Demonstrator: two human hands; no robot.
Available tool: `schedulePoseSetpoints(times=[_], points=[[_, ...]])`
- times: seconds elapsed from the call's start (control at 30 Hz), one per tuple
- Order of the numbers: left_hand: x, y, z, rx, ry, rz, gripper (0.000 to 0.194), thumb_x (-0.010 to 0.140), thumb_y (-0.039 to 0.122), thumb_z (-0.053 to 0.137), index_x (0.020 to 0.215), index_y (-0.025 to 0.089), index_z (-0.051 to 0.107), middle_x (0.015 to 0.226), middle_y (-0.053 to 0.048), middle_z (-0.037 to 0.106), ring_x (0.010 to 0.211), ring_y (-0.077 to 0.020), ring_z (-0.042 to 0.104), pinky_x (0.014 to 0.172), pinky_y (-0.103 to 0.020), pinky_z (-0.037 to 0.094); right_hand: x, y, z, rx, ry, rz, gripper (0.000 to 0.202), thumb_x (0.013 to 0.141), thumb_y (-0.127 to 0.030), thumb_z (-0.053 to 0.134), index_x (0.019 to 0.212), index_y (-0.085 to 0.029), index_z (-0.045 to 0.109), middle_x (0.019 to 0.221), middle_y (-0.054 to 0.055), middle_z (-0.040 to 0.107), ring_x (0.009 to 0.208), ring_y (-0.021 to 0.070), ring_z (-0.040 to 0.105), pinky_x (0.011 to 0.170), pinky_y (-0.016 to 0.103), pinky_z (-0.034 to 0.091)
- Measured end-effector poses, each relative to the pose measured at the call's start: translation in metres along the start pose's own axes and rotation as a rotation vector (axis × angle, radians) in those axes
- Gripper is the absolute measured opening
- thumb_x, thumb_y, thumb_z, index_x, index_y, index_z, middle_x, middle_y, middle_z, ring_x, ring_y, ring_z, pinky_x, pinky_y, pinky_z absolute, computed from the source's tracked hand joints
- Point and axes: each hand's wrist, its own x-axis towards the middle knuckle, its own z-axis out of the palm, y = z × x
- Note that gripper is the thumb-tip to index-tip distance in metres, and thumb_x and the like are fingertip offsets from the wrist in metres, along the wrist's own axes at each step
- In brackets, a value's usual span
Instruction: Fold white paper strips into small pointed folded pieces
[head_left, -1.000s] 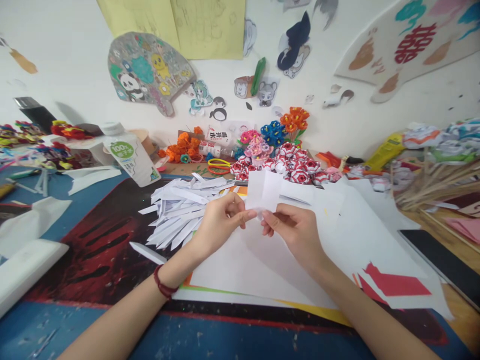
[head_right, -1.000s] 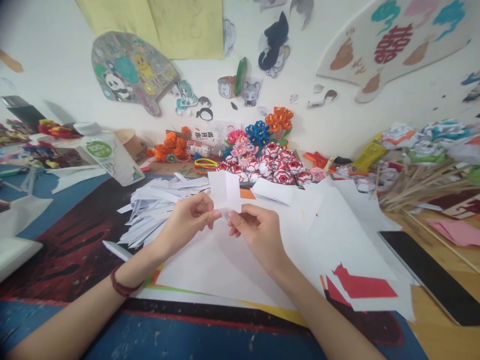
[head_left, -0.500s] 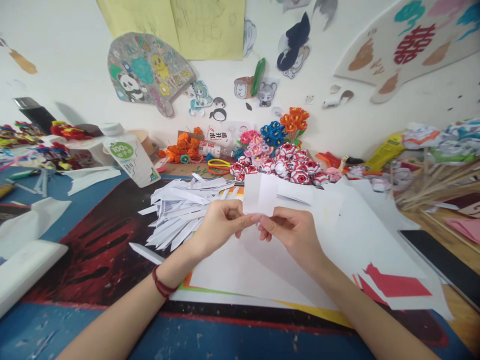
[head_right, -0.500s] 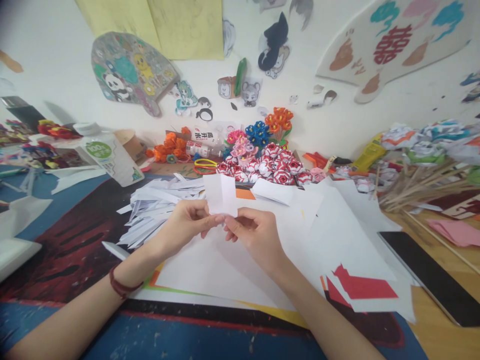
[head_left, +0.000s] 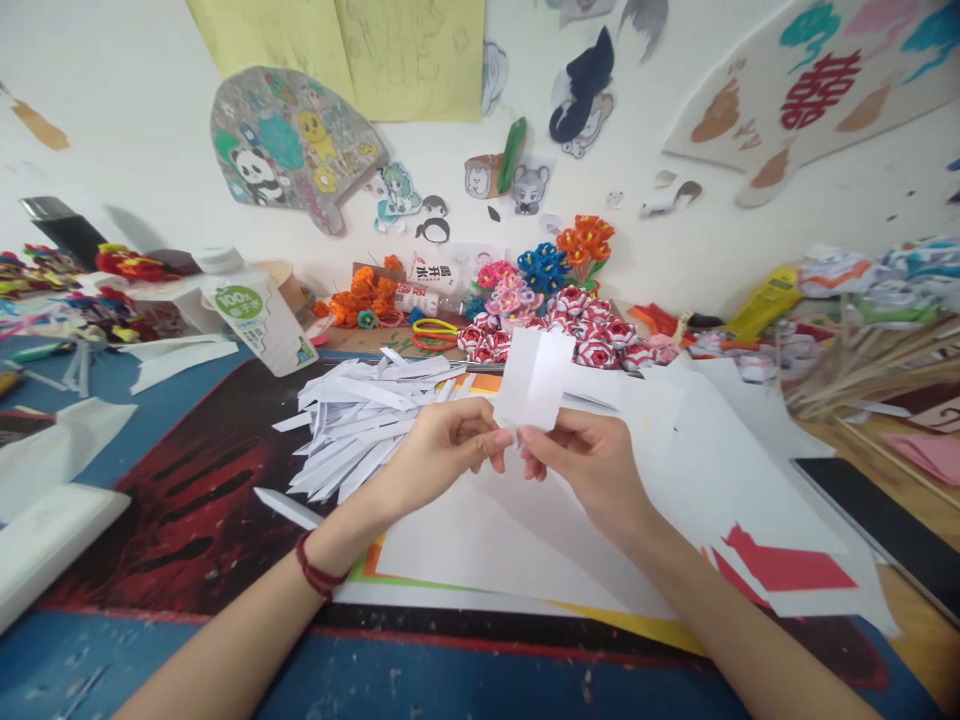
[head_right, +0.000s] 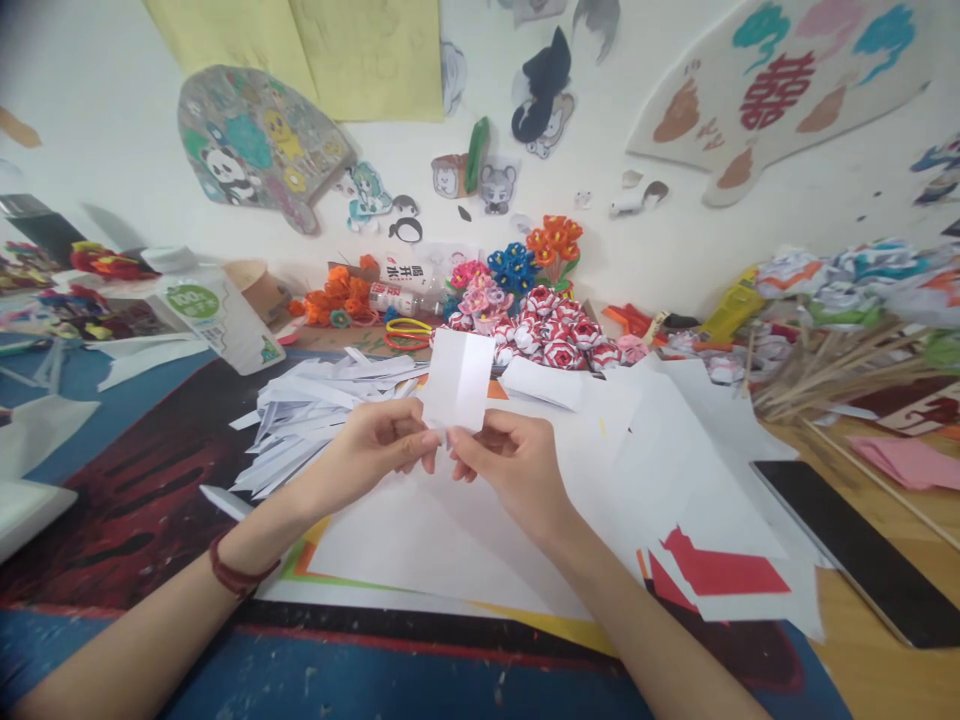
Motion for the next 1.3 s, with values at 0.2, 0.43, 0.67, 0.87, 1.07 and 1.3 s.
schedulePoseSetpoints(times=[0.2,0.43,0.67,0.87,1.07,1.3], points=[[-0.0019,-0.0015,0.0023,-0.021,0.041,0.020,0.024,0.087,0.034,0.059,0.075,0.014,0.057,0.062,0.000,0.063,0.053,-0.0070,0.050,0.050,-0.018,0.037,-0.0003,-0.0031,0.0021,0.026,0.015,-0.001,0.024,0.077,-0.034,0.071,0.063,-0.015,0.066,0.055,0.002,0.063,0.048,0.0133,0.060,0.046,0.026,0.051],[-0.0020,0.0039,0.0021,-0.021,0.060,0.026,0.022,0.086,0.030,0.061,0.072,0.013,0.057,0.061,0.000,0.063,0.054,-0.0077,0.053,0.050,-0.018,0.037,-0.0004,-0.0013,-0.0003,0.062,-0.030,-0.005,0.021,0.079,-0.031,0.069,0.067,-0.015,0.068,0.054,0.002,0.065,0.048,0.0130,0.060,0.048,0.026,0.050],[-0.0028,0.0025,0.0029,0.000,0.069,0.032,0.023,0.086,0.030,0.062,0.071,0.013,0.056,0.061,-0.001,0.063,0.056,-0.0077,0.055,0.051,-0.018,0.038,-0.0009,-0.0009,-0.0007,0.075,-0.044,-0.003,0.020,0.080,-0.029,0.069,0.067,-0.014,0.068,0.055,0.002,0.065,0.048,0.0124,0.060,0.049,0.025,0.049],[-0.0030,0.0029,0.0029,0.023,0.083,0.050,0.023,0.085,0.028,0.063,0.069,0.013,0.057,0.060,0.001,0.063,0.055,-0.0066,0.056,0.050,-0.016,0.038,-0.0012,0.0006,0.0004,0.098,-0.044,-0.013,0.019,0.080,-0.027,0.069,0.067,-0.014,0.068,0.055,0.002,0.065,0.049,0.0123,0.060,0.048,0.024,0.049],[-0.0028,0.0046,0.0032,0.027,0.084,0.048,0.024,0.085,0.028,0.063,0.068,0.013,0.056,0.059,0.001,0.061,0.054,-0.0065,0.056,0.050,-0.015,0.037,-0.0015,0.0005,-0.0001,0.115,-0.063,-0.014,0.017,0.080,-0.026,0.069,0.068,-0.014,0.069,0.057,0.002,0.065,0.049,0.0121,0.061,0.048,0.023,0.050],[-0.0044,0.0074,0.0029,0.070,0.087,0.037,0.027,0.084,0.029,0.063,0.065,0.013,0.054,0.057,0.001,0.060,0.051,-0.0057,0.050,0.048,-0.016,0.034,-0.0003,0.0007,0.0006,0.113,-0.059,-0.007,0.016,0.080,-0.026,0.069,0.070,-0.014,0.069,0.059,0.002,0.065,0.050,0.0117,0.061,0.048,0.023,0.050]])
